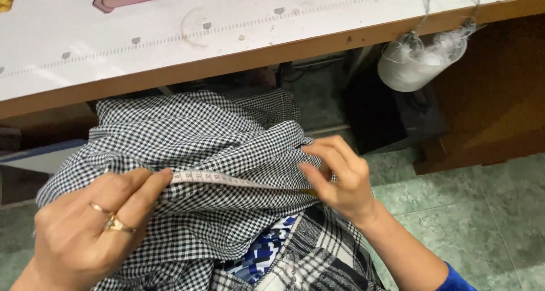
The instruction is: Measuring sections of a checkered garment with a tape measure and using a small tool for detailed adjustments at a sewing workstation.
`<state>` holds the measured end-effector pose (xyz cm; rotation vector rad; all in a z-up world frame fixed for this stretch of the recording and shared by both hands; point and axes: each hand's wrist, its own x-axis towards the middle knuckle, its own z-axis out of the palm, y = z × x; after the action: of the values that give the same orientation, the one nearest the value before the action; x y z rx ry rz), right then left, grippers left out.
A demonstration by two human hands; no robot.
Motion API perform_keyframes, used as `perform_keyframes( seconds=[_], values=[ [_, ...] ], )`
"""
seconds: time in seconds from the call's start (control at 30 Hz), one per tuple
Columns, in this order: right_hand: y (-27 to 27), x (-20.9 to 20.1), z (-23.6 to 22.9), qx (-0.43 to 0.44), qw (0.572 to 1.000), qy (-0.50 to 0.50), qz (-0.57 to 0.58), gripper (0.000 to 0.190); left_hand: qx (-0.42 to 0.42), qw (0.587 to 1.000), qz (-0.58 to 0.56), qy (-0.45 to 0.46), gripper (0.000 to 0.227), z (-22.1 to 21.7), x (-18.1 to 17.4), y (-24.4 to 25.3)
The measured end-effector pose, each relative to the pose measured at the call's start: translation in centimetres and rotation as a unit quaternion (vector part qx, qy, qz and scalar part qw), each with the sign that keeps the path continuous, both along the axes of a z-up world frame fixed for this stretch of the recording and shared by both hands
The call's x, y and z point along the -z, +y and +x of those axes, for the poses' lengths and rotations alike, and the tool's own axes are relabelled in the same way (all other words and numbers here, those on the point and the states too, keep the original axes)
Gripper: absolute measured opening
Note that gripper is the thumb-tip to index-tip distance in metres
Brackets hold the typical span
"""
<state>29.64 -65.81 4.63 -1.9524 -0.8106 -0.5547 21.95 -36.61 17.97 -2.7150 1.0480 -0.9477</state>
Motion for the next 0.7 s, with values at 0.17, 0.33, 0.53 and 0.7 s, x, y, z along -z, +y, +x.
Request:
perform_keyframes(
  seconds=[0.17,0.33,0.53,0.7],
  values=[
    [1.5,1.5,-2.3,-0.032,0.998,-0.007,-0.051,0.029,-0.010,1.000,-0.016,0.003,0.009,0.2,0.0,0.0],
    [1.2,1.8,-1.0,-0.021,0.992,0.102,-0.076,0.006,0.005,1.000,-0.018,0.005,0.015,0.1,0.1,0.3],
    [0.0,-3.1,3.7,0.040,0.996,0.031,-0.072,0.007,0.021,0.999,-0.024,0.015,0.014,-0.3,0.7,0.7],
    [0.4,-2.4,6.4,-0.016,0.994,-0.105,0.016,0.007,0.000,0.999,-0.029,0.020,0.015,-0.5,0.4,0.9]
  ],
)
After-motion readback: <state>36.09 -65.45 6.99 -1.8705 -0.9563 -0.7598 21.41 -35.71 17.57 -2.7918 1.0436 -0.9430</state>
